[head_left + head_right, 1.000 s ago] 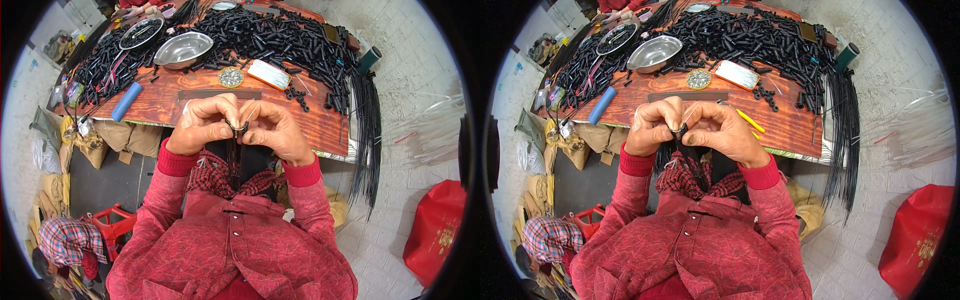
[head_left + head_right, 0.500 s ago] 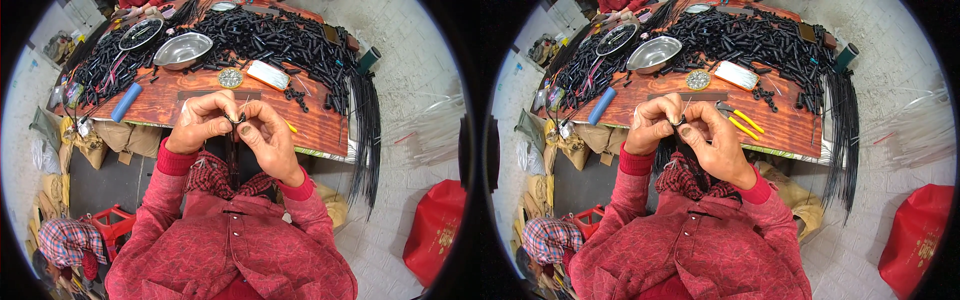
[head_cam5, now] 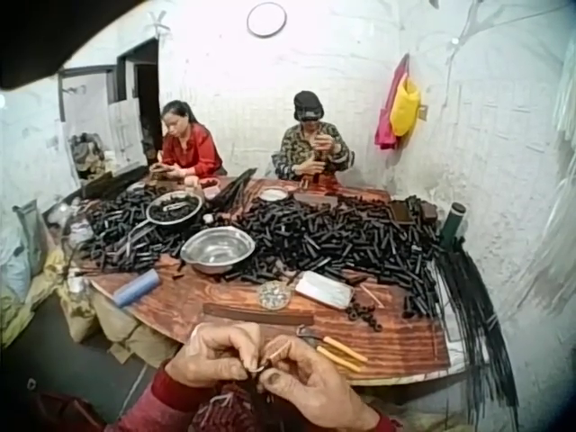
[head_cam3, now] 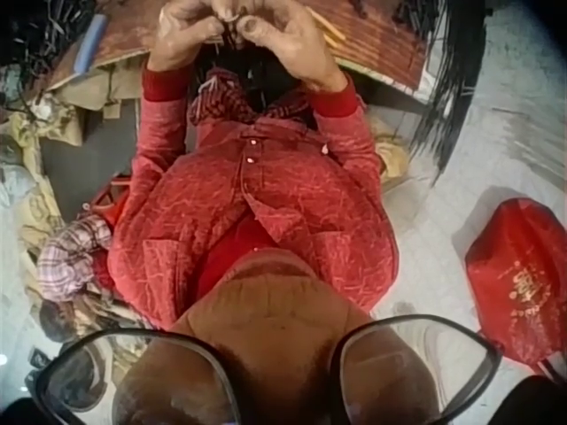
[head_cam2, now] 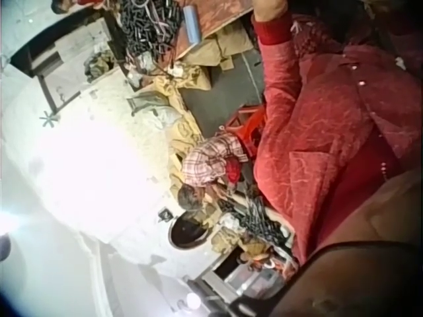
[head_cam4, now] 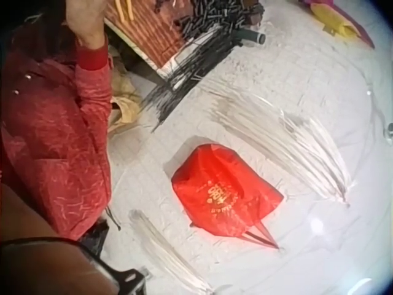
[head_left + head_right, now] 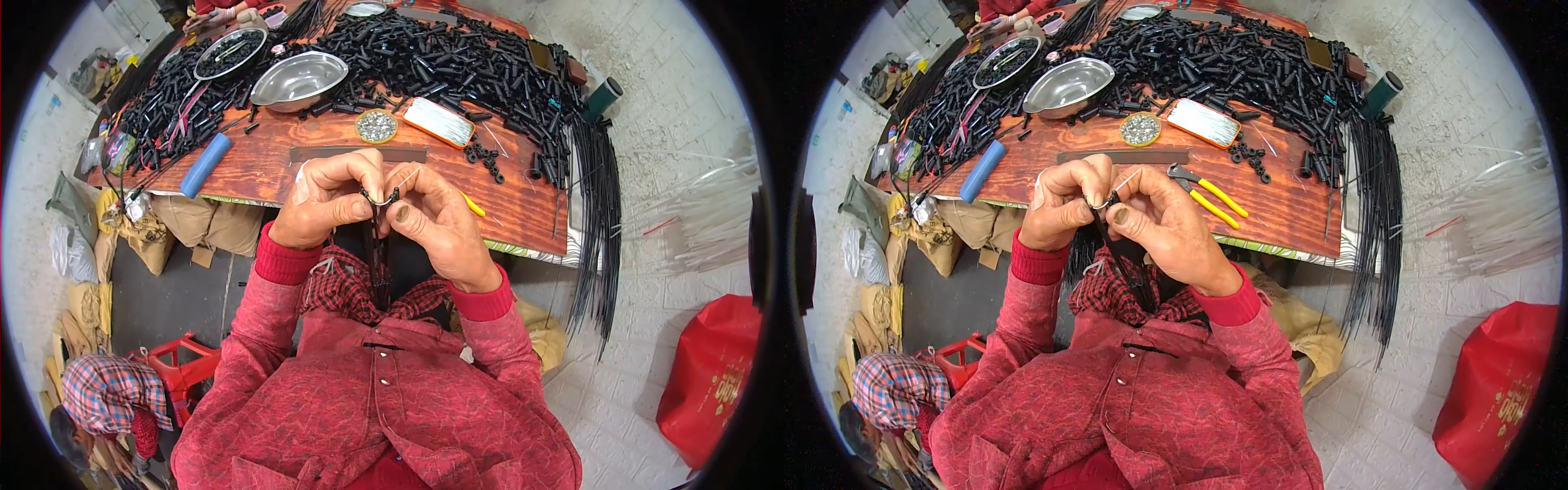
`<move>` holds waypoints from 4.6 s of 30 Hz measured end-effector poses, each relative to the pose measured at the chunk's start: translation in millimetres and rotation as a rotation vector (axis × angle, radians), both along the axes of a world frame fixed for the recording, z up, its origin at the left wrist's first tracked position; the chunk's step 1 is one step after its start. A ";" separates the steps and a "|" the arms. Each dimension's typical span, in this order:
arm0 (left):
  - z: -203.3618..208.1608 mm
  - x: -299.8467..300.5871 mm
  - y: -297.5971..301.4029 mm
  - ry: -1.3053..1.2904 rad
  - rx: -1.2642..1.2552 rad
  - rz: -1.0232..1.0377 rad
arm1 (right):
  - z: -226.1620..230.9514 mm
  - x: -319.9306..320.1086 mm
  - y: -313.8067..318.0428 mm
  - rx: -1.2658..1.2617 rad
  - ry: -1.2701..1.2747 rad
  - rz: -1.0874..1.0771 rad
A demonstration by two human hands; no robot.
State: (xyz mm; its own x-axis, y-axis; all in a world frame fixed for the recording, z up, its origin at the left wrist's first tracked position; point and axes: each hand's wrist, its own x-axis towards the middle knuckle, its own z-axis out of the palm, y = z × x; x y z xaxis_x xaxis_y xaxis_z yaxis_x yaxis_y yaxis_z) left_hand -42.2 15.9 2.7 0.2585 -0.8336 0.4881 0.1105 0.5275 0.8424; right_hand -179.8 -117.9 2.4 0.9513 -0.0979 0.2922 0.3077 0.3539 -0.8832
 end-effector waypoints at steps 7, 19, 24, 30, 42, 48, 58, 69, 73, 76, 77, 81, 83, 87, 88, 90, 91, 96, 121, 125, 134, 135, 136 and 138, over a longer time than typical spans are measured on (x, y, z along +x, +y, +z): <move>2.9 -3.6 2.2 0.050 0.008 -0.054 | -1.4 1.2 -5.3 0.099 0.025 0.054; 1.2 -12.8 -1.8 0.060 0.047 0.095 | -10.5 6.1 -12.2 0.031 0.026 -0.046; -7.9 -9.6 -3.8 -0.027 0.033 0.234 | -9.7 5.8 -7.3 -0.006 0.032 -0.136; -0.7 -12.8 1.7 0.077 0.137 0.253 | -2.2 4.4 -4.7 0.032 0.044 -0.107; 3.8 -10.7 9.3 0.187 0.213 0.264 | -9.1 7.7 -5.4 -0.055 0.157 -0.063; 4.4 -22.3 17.9 0.088 0.093 0.341 | -8.4 1.8 8.5 -0.078 0.088 -0.055; 13.7 -25.1 34.6 0.008 0.068 0.362 | -3.2 -4.0 35.0 0.066 0.086 0.012; 11.9 -6.7 0.4 -0.100 0.174 0.332 | -18.7 -5.8 10.1 -0.070 0.136 -0.175; 6.8 6.0 -27.8 -0.137 0.173 0.217 | -21.0 -10.9 -6.0 0.078 0.115 -0.170; -9.9 22.6 -58.7 0.099 0.096 -0.105 | -24.3 -17.4 -15.2 0.117 0.092 -0.157; -22.6 32.1 -69.9 0.269 0.087 -0.210 | -25.0 -20.0 -17.9 0.122 0.069 -0.140; -54.2 25.6 -140.4 -0.275 0.571 0.268 | -34.6 -29.9 -25.3 0.123 0.058 -0.170; -70.7 5.3 -182.4 -0.726 0.326 0.303 | -37.4 -35.4 -33.6 0.106 0.077 -0.182; -99.3 -35.1 -240.4 -1.158 0.055 0.405 | -40.0 -47.2 -47.0 0.045 0.147 -0.235; -110.7 -36.5 -248.1 -1.238 0.105 0.387 | -40.8 -47.7 -47.0 0.084 0.108 -0.230; -124.9 -35.0 -256.9 -1.318 0.180 0.353 | -43.9 -50.7 -49.1 0.074 0.077 -0.247; -128.2 -34.4 -259.2 -1.317 0.183 0.353 | -44.6 -52.5 -51.3 0.076 0.079 -0.246; -125.2 -33.9 -252.0 -1.223 0.163 0.339 | -46.4 -53.9 -57.9 0.073 0.069 -0.263; 29.9 58.3 -41.9 0.341 0.472 -0.285 | -23.7 0.1 -14.1 0.006 0.104 -0.197; 25.9 61.5 -32.1 0.338 0.481 -0.292 | -23.6 7.7 -7.2 -0.006 0.109 -0.175; 21.4 62.1 -23.7 0.337 0.483 -0.302 | -22.2 15.0 -0.1 0.017 0.116 -0.157; 21.6 61.4 -24.6 0.351 0.485 -0.296 | -22.9 14.5 -0.9 0.010 0.119 -0.163; 22.7 60.2 -25.3 0.350 0.486 -0.299 | -23.3 13.9 -1.7 0.003 0.121 -0.169; 25.3 57.2 -26.4 0.375 0.486 -0.283 | -23.7 12.7 -3.0 0.009 0.119 -0.170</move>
